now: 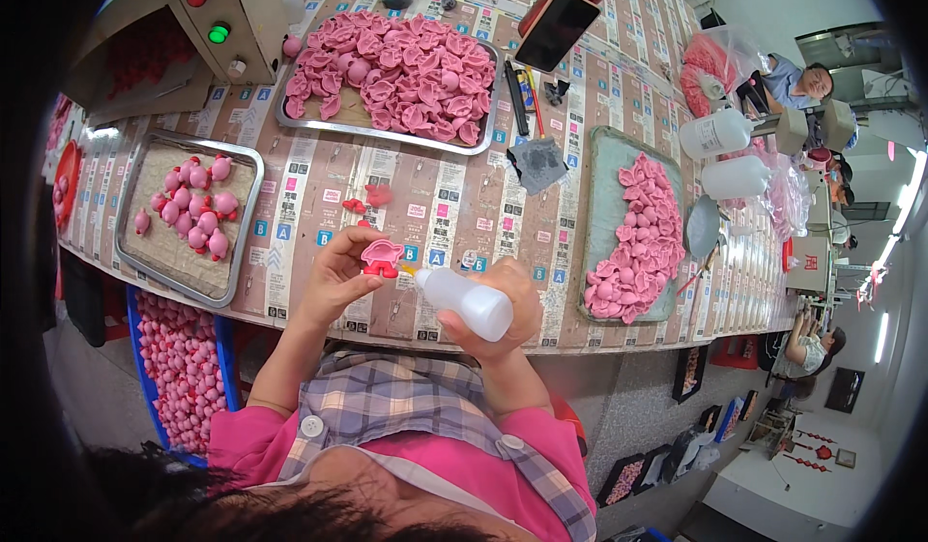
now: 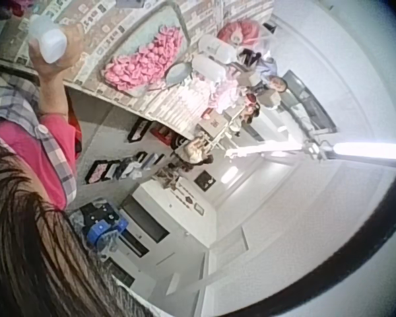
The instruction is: Gluing and assembling small pink plastic or clay components at a factory workstation.
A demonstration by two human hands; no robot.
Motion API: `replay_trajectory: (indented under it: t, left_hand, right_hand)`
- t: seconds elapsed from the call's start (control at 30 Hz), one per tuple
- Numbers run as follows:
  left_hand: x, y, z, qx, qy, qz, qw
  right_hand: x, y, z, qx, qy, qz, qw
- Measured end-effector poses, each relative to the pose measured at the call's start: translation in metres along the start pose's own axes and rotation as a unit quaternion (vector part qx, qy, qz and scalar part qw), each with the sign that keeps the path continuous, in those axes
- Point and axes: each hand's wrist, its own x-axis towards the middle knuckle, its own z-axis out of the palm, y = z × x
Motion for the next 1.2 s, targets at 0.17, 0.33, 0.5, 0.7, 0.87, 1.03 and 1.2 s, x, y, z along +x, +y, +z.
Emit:
replay_trajectory:
  t: [0.17, 0.33, 0.5, 0.7, 0.87, 1.03, 1.2]
  left_hand:
    - [0.001, 0.000, 0.000, 0.002, 0.002, 0.000, 1.000]
    - [-0.001, -0.002, -0.002, -0.004, 0.002, -0.002, 1.000]
    - [0.000, -0.001, 0.001, -0.001, -0.002, -0.006, 1.000]
    - [0.000, -0.003, 0.001, 0.000, -0.005, -0.009, 1.000]
    - [0.000, -0.003, 0.000, 0.002, -0.005, -0.016, 1.000]
    - [-0.001, -0.004, -0.002, 0.005, -0.002, -0.012, 1.000]
    - [0.002, -0.005, -0.001, -0.006, -0.006, -0.020, 1.000]
  right_hand:
    - [0.002, 0.000, 0.001, -0.010, -0.003, 0.001, 1.000]
    - [0.000, 0.000, 0.003, 0.034, 0.024, 0.014, 0.999]
    - [0.002, 0.000, 0.005, 0.020, 0.004, 0.002, 1.000]
    - [0.003, 0.001, 0.010, 0.028, -0.022, -0.004, 0.999]
    - [0.003, 0.002, 0.012, 0.003, -0.041, -0.017, 0.999]
    - [0.002, 0.003, 0.013, -0.010, -0.048, -0.021, 0.999]
    - [0.006, 0.007, -0.002, 0.028, 0.043, -0.043, 0.998]
